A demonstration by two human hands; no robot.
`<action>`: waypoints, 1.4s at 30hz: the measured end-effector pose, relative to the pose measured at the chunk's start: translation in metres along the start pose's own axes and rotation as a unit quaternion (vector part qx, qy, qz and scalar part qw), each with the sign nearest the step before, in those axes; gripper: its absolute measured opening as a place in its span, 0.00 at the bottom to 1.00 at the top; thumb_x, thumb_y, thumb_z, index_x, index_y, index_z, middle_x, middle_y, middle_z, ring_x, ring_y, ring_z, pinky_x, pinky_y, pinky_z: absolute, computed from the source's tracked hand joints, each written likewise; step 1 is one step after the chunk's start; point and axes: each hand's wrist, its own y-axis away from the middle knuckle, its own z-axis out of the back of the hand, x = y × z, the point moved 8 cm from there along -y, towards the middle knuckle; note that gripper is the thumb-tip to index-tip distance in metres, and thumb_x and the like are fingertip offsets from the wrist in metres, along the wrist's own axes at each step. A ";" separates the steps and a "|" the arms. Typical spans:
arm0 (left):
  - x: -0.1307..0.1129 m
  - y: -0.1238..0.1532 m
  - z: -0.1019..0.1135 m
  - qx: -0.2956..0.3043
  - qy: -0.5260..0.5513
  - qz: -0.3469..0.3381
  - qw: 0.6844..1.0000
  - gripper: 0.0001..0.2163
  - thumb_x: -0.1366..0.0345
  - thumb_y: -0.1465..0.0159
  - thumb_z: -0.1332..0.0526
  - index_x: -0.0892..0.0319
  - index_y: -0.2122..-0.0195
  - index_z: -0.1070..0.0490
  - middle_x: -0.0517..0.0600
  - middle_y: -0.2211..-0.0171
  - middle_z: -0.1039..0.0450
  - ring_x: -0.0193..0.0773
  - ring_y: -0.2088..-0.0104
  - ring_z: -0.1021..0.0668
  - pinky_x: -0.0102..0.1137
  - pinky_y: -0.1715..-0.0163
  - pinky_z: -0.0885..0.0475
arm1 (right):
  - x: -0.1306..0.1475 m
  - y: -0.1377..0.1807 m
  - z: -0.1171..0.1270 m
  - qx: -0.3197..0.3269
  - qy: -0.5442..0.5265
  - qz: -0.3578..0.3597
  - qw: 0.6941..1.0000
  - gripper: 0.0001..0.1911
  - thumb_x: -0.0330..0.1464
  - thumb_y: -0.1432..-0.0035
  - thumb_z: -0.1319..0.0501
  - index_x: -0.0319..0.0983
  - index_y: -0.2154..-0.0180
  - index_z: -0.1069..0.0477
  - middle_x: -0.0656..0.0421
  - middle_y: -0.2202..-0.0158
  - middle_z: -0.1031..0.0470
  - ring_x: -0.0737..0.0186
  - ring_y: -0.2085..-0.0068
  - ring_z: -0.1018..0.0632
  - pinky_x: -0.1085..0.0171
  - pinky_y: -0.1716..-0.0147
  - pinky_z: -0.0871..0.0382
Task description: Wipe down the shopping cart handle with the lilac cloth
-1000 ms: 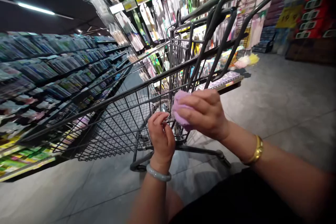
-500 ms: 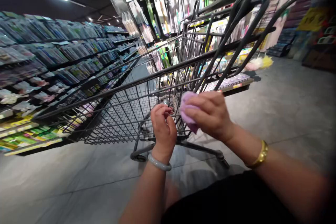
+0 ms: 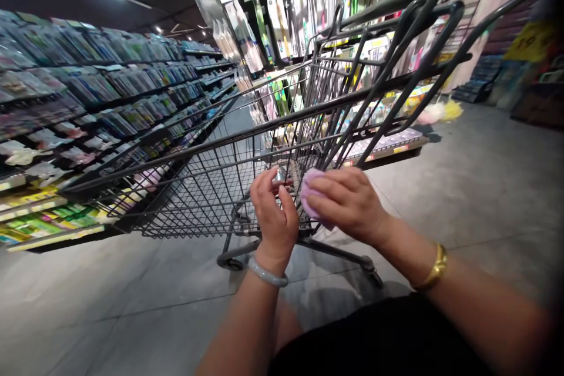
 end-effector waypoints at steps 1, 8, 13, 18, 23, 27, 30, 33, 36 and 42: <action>-0.002 -0.001 0.000 0.001 -0.015 -0.004 1.000 0.19 0.69 0.30 0.48 0.58 0.38 0.41 0.59 0.42 0.41 0.34 0.57 0.23 0.34 0.56 0.20 | 0.004 0.001 -0.004 0.015 0.000 0.018 1.000 0.09 0.33 0.42 0.35 0.44 0.57 0.26 0.61 0.51 0.21 0.61 0.48 0.27 0.58 0.51 0.36; -0.013 -0.004 -0.008 0.046 -0.135 -0.072 0.987 0.19 0.72 0.31 0.45 0.61 0.40 0.37 0.59 0.49 0.30 0.42 0.48 0.25 0.38 0.51 0.25 | -0.026 -0.007 0.025 -0.055 0.014 -0.078 0.995 0.13 0.33 0.44 0.33 0.44 0.56 0.27 0.60 0.53 0.21 0.58 0.52 0.27 0.56 0.52 0.34; -0.008 -0.007 -0.011 0.065 -0.196 -0.060 0.977 0.15 0.69 0.29 0.47 0.64 0.42 0.35 0.58 0.53 0.24 0.41 0.54 0.22 0.36 0.53 0.27 | 0.002 -0.003 -0.002 0.011 0.004 -0.002 1.000 0.07 0.34 0.40 0.36 0.44 0.58 0.27 0.62 0.53 0.21 0.61 0.50 0.28 0.58 0.52 0.36; 0.000 -0.010 -0.012 0.112 -0.215 -0.010 0.970 0.11 0.66 0.28 0.49 0.59 0.52 0.28 0.50 0.64 0.21 0.37 0.66 0.22 0.31 0.67 0.33 | -0.016 -0.006 0.014 -0.028 0.026 -0.051 0.998 0.12 0.35 0.43 0.34 0.46 0.56 0.28 0.63 0.51 0.22 0.60 0.50 0.27 0.58 0.51 0.35; 0.002 -0.013 -0.009 0.112 -0.206 0.020 0.972 0.10 0.66 0.28 0.48 0.56 0.57 0.27 0.46 0.69 0.21 0.35 0.70 0.23 0.30 0.70 0.37 | -0.014 -0.007 0.014 -0.043 0.028 -0.058 0.997 0.12 0.34 0.44 0.33 0.45 0.56 0.28 0.61 0.53 0.21 0.59 0.51 0.27 0.57 0.52 0.35; 0.002 -0.014 -0.008 0.117 -0.214 0.033 0.969 0.09 0.66 0.28 0.48 0.55 0.60 0.28 0.45 0.70 0.22 0.34 0.70 0.23 0.30 0.70 0.37 | 0.004 -0.004 -0.002 0.013 0.024 0.013 1.000 0.08 0.35 0.41 0.35 0.44 0.58 0.27 0.64 0.53 0.21 0.62 0.51 0.26 0.60 0.52 0.36; 0.002 -0.015 -0.009 0.129 -0.205 0.038 0.969 0.09 0.66 0.28 0.48 0.56 0.60 0.28 0.45 0.69 0.22 0.34 0.70 0.23 0.30 0.69 0.37 | -0.013 -0.007 0.014 -0.028 0.031 -0.031 0.999 0.13 0.36 0.44 0.33 0.45 0.56 0.27 0.63 0.51 0.21 0.60 0.51 0.25 0.59 0.52 0.34; 0.004 -0.014 -0.009 0.131 -0.200 0.042 0.970 0.10 0.65 0.28 0.48 0.56 0.59 0.27 0.46 0.69 0.21 0.34 0.69 0.23 0.30 0.70 0.36 | -0.029 -0.009 0.029 -0.068 0.045 -0.091 0.992 0.15 0.34 0.47 0.31 0.46 0.56 0.26 0.60 0.53 0.21 0.58 0.52 0.26 0.57 0.52 0.33; 0.008 -0.012 -0.009 0.126 -0.192 0.040 0.972 0.10 0.65 0.28 0.48 0.56 0.55 0.26 0.47 0.67 0.20 0.35 0.68 0.21 0.31 0.69 0.33 | -0.018 -0.008 0.020 -0.055 0.036 -0.065 0.996 0.12 0.34 0.45 0.32 0.44 0.57 0.26 0.60 0.54 0.21 0.59 0.52 0.27 0.57 0.52 0.35; -0.020 -0.013 0.006 0.064 -0.166 -0.098 0.979 0.15 0.74 0.32 0.43 0.62 0.44 0.29 0.55 0.53 0.20 0.37 0.55 0.18 0.32 0.54 0.24 | -0.012 -0.011 0.014 -0.028 0.037 -0.028 0.999 0.10 0.35 0.42 0.34 0.45 0.56 0.27 0.63 0.51 0.22 0.62 0.49 0.27 0.59 0.50 0.36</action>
